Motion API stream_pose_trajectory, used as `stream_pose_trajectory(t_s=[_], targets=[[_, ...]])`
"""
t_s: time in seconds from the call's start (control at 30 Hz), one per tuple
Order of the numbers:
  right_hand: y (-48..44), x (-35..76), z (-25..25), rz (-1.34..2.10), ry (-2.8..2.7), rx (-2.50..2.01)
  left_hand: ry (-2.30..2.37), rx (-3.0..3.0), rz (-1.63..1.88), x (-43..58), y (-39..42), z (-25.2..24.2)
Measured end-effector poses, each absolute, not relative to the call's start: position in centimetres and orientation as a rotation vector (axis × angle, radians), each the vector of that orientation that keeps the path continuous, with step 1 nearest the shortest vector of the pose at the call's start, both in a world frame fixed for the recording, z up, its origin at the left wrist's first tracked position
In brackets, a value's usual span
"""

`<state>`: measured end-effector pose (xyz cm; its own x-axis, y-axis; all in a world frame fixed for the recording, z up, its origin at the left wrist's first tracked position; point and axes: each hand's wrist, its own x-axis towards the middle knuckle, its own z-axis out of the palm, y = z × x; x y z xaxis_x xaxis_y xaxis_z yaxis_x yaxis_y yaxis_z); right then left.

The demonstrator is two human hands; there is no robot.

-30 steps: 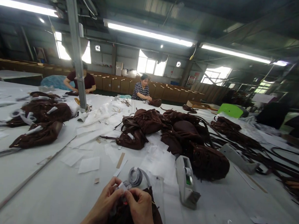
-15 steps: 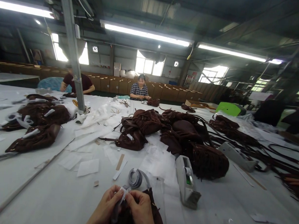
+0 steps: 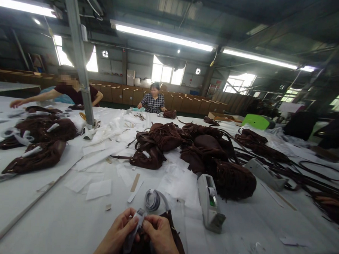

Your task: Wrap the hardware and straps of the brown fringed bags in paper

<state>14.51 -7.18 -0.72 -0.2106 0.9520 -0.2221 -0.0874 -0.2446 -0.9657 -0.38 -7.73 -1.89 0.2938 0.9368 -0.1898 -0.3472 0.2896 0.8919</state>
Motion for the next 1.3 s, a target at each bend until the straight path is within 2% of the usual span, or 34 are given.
stream_pose_trajectory(t_s=[0.17,0.33,0.53,0.7,0.87,1.07,1.3], targets=[[-7.5,14.7,-1.0,1.526,-1.014,-1.304,0.817,0.866,1.011,-0.5,-8.5,-0.8],[-8.0,14.8,-1.4,1.582,-1.122,-1.304,0.757,0.884,1.030,0.0,-9.1,0.2],[-8.2,14.5,-2.1,1.301,-1.145,-1.355,0.790,0.879,1.070,0.4,-9.0,-0.2],[-8.7,14.5,-0.6,1.312,-1.217,-1.248,0.859,0.871,1.179,0.9,-8.9,-1.1],[-9.5,14.8,1.3,1.162,-1.450,-1.207,0.840,0.922,1.177,0.7,-9.0,-0.5],[-10.1,15.2,0.2,1.614,-1.392,-0.879,0.751,1.061,1.075,-0.3,-9.2,-1.1],[-8.4,15.4,0.8,1.801,-1.459,-0.969,0.890,1.246,1.009,-1.1,-7.5,-0.6]])
